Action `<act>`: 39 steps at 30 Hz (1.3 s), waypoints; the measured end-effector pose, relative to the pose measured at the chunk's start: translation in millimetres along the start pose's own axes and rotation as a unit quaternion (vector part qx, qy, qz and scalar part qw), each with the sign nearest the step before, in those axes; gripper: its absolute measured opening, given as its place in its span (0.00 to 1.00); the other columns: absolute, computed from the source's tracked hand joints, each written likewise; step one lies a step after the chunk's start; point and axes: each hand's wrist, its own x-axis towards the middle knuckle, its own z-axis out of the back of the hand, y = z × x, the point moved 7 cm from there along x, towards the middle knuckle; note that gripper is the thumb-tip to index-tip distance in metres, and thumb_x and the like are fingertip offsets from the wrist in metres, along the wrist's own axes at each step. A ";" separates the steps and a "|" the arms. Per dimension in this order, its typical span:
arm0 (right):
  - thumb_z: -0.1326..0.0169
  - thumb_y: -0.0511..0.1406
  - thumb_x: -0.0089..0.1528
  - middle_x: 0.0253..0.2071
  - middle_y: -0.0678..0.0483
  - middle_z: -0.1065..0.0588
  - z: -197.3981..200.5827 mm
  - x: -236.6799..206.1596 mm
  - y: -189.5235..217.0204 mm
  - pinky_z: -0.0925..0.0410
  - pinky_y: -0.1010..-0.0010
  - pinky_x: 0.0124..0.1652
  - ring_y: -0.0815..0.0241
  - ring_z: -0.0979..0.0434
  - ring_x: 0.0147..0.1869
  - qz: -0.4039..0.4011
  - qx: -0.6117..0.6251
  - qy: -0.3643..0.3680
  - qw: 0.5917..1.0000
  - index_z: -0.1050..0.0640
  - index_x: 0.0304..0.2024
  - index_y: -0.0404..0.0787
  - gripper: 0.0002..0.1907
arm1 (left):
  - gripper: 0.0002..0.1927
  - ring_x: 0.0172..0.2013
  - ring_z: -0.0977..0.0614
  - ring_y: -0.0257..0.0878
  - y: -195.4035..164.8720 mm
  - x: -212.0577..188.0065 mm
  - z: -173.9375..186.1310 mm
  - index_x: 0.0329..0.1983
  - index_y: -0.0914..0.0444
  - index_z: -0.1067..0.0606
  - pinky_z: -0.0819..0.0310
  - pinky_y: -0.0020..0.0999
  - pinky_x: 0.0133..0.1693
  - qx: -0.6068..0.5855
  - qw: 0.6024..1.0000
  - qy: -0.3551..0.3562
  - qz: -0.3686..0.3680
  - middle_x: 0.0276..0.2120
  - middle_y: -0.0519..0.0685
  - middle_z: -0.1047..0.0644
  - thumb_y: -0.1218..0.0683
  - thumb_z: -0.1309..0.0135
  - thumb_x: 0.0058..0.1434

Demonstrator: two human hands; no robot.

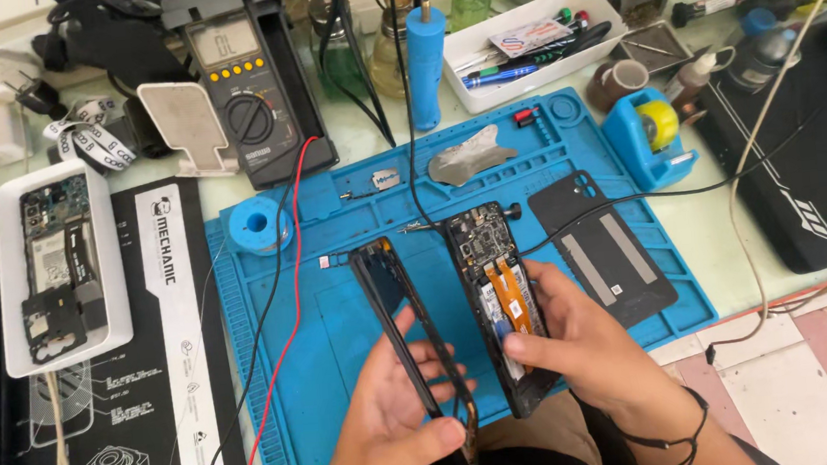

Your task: The person uses a screwdriver to pry and adjust internal components of a disassembled smartphone on a blue work mat. They repeatedly lift and reseat a ribbon cable and other parts while holding the phone steady with the other hand.

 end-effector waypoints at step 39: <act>0.46 0.32 0.65 0.73 0.39 0.38 -3.2 -18.7 -63.3 0.46 0.55 0.70 0.49 0.39 0.77 0.086 -0.071 0.074 0.991 0.44 0.74 0.28 0.37 | 0.61 0.68 0.26 0.48 -27.0 -2.3 -14.0 0.81 0.65 0.48 0.31 0.40 0.66 0.341 0.939 0.040 -0.024 0.68 0.60 0.31 0.45 0.27 0.50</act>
